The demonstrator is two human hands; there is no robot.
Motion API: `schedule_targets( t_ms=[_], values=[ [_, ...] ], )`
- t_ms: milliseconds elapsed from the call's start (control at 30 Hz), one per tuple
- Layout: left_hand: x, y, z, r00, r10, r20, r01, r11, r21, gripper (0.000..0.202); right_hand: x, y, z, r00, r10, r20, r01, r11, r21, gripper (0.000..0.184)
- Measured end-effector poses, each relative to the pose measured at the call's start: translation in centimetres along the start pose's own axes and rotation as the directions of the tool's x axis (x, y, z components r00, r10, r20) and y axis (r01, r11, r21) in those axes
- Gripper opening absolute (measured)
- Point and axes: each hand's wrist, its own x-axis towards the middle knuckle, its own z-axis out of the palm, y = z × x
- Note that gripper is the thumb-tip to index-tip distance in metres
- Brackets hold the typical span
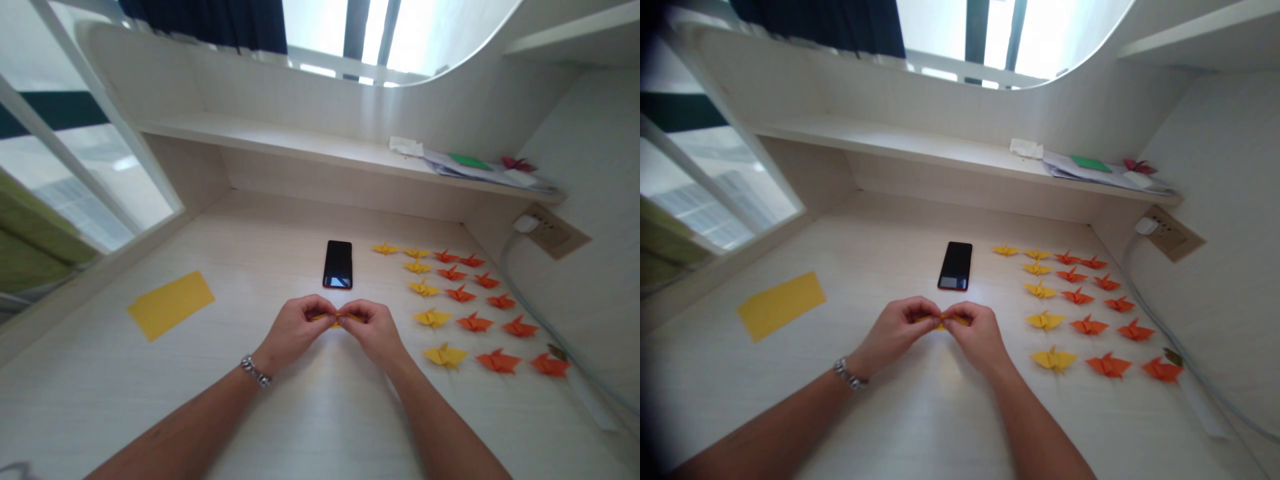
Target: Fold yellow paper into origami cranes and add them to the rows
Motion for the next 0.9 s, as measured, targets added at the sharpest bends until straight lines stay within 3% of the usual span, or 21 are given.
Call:
schedule_targets(
  t_ms=[400, 600, 900],
  values=[
    [0.2, 0.7, -0.3, 0.993, -0.099, 0.064, 0.105, 0.989, -0.100, 0.008, -0.2, -0.8, 0.2, 0.973, 0.229, 0.041, -0.232, 0.947, 0.221, 0.015],
    [0.3, 1.2, -0.1, 0.988, -0.143, 0.063, 0.152, 0.973, -0.172, 0.007, -0.2, -1.0, 0.2, 0.972, 0.235, 0.021, -0.232, 0.932, 0.277, 0.012],
    [0.1, 1.0, -0.1, 0.995, -0.089, 0.047, 0.095, 0.985, -0.146, 0.006, -0.2, -0.9, 0.2, 0.977, 0.206, 0.044, -0.210, 0.934, 0.288, 0.020]
  ],
)
